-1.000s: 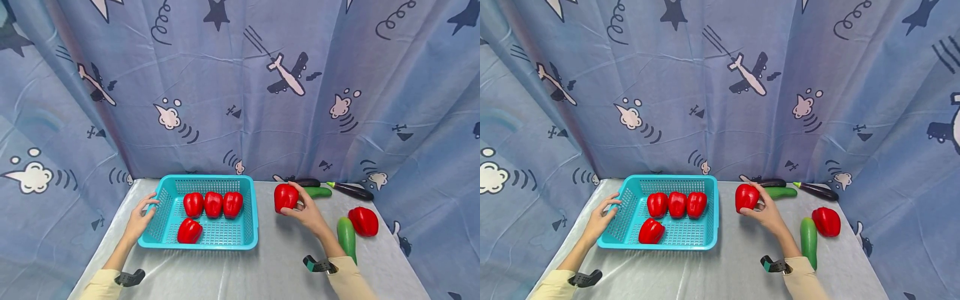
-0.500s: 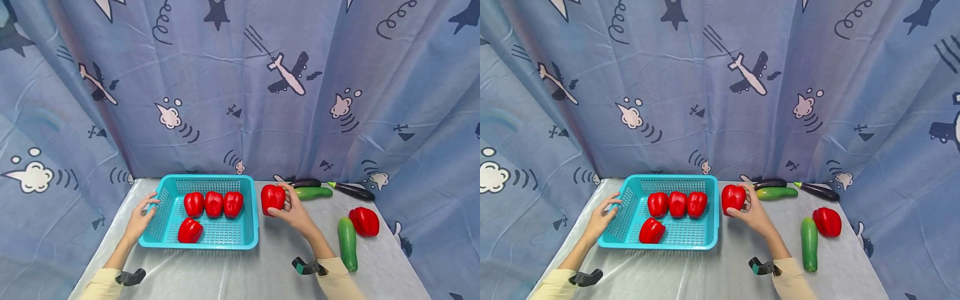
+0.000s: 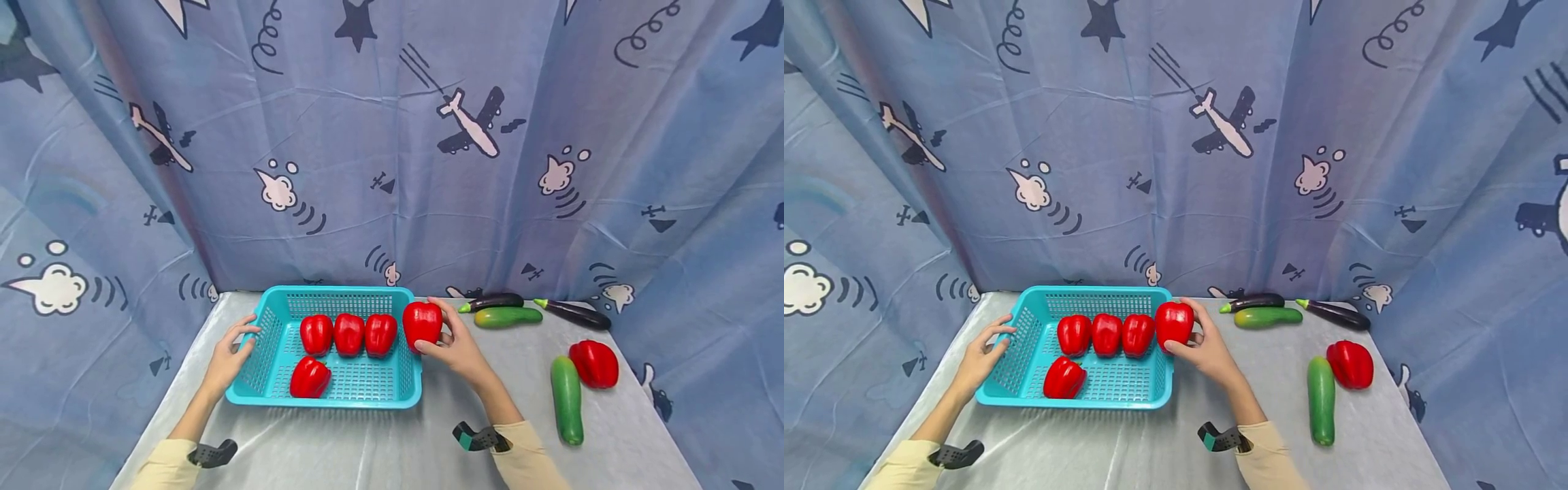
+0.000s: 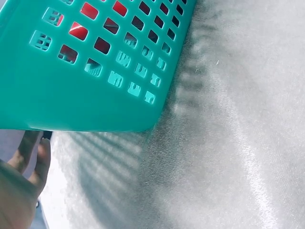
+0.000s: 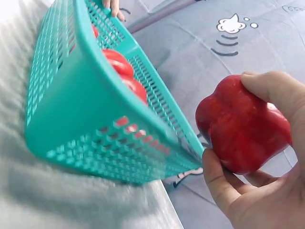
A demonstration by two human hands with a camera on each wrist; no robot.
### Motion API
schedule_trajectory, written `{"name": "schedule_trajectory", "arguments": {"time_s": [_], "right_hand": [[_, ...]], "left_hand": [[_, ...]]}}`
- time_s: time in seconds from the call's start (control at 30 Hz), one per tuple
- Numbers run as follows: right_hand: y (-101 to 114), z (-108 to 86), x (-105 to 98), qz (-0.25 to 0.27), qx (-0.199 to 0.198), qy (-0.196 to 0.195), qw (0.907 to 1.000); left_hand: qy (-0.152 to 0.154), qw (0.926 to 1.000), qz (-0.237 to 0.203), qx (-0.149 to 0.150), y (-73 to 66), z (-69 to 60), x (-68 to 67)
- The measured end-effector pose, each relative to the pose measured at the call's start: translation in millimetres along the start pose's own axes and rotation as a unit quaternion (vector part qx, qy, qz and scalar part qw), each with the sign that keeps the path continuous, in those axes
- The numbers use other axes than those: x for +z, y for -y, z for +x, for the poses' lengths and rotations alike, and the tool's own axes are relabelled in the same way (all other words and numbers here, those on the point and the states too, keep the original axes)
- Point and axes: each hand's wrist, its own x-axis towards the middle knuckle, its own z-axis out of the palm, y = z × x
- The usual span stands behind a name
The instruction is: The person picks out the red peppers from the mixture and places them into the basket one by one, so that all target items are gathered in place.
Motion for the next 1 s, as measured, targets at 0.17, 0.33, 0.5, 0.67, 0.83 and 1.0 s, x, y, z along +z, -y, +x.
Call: {"name": "schedule_trajectory", "arguments": {"time_s": [0.17,0.33,0.5,0.67,0.83,1.0], "right_hand": [[-3.6,3.1,14.1,0.013,-0.007,0.008,0.9999],[-4.7,5.8,24.0,0.021,-0.004,0.007,0.9998],[-0.6,9.3,32.5,0.025,0.000,0.007,0.9997],[2.4,13.3,41.8,0.016,-0.001,0.000,0.9999],[2.6,17.6,51.7,0.020,0.000,0.007,0.9998],[4.0,21.6,61.0,0.025,-0.002,0.019,0.9995]], "left_hand": [[0.001,1.0000,0.002,-0.001,-0.4,-0.3,-1.4],[0.001,1.0000,0.003,-0.004,-1.4,-0.9,-2.0],[0.000,1.0000,0.002,-0.003,0.0,-1.1,-2.8],[0.002,1.0000,0.003,0.007,1.1,0.1,-2.0],[0.001,1.0000,0.005,0.007,1.3,0.4,-1.1],[0.000,1.0000,0.009,0.004,2.2,0.3,-0.6]]}}
